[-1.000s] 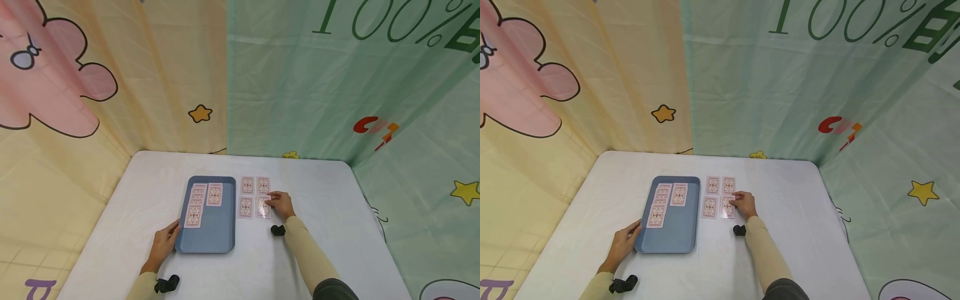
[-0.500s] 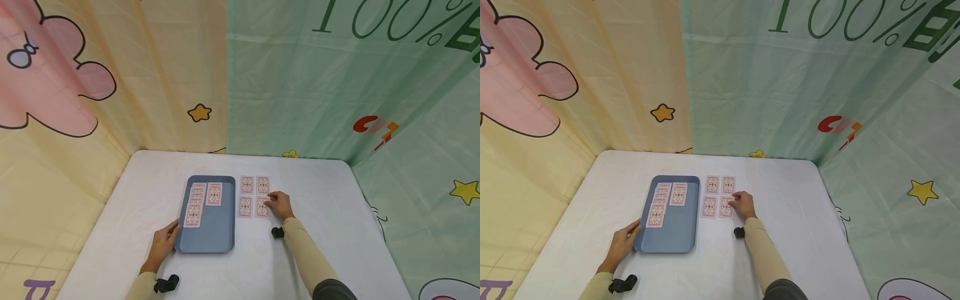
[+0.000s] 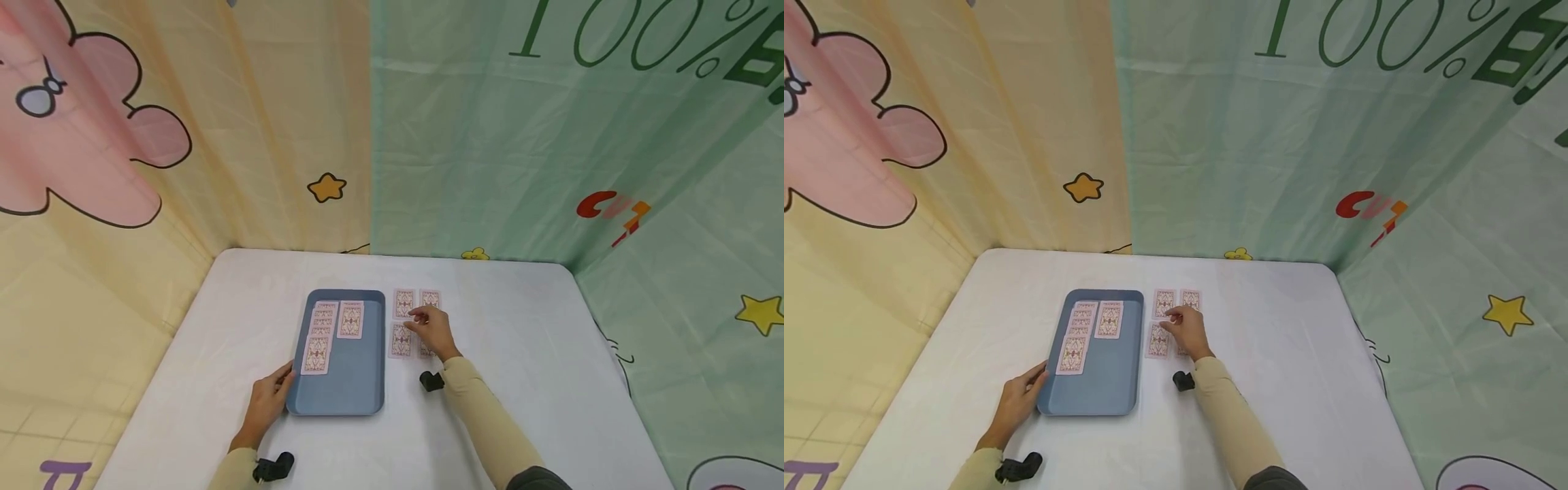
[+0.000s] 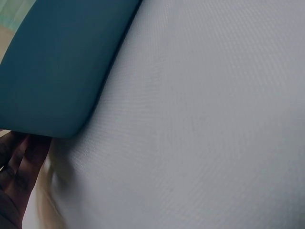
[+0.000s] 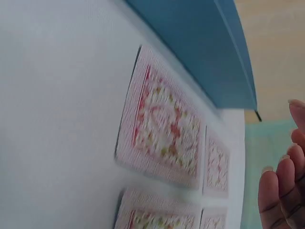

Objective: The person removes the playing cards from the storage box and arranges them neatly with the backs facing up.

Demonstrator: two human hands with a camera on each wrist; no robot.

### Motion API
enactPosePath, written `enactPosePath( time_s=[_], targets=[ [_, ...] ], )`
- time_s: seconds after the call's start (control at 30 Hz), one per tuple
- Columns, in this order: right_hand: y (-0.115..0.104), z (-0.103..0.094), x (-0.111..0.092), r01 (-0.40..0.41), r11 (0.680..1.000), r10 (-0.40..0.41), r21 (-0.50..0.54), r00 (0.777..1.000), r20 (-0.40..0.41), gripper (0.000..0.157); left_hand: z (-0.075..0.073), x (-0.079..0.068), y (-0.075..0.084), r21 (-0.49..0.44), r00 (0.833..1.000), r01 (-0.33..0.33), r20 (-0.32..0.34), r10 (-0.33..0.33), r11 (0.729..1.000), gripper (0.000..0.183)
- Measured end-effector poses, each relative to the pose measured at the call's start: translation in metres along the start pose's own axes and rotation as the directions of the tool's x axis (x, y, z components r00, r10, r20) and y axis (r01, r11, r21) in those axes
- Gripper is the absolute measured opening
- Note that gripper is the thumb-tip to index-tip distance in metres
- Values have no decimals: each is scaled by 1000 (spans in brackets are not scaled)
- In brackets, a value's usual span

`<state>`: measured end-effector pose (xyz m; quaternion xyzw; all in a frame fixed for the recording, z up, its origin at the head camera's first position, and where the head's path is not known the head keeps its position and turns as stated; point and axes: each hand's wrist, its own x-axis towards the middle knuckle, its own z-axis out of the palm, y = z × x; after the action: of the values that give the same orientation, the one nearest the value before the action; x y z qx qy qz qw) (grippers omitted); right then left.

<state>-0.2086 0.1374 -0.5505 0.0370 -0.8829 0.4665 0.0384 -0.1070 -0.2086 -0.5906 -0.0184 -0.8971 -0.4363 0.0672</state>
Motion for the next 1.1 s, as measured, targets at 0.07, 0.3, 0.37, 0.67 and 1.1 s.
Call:
enactPosePath(
  time_s=[0.07,0.3,0.37,0.67,1.1],
  targets=[
    [-13,8,2,44,999,-44,4,998,36,20,-1,2,0,8,999,44,30,-44,999,35],
    [-52,42,5,154,988,-156,26,976,151,21,-3,2,1,27,993,93,73,-95,995,35],
    [-59,52,6,178,984,-181,30,969,171,20,-3,2,1,26,993,89,72,-91,996,35],
    [-79,93,9,198,979,-204,49,952,228,27,-2,2,1,29,990,106,90,-108,994,37],
    [-85,138,0,144,989,-144,13,974,176,39,-1,2,0,37,992,96,81,-98,995,36]
  ],
)
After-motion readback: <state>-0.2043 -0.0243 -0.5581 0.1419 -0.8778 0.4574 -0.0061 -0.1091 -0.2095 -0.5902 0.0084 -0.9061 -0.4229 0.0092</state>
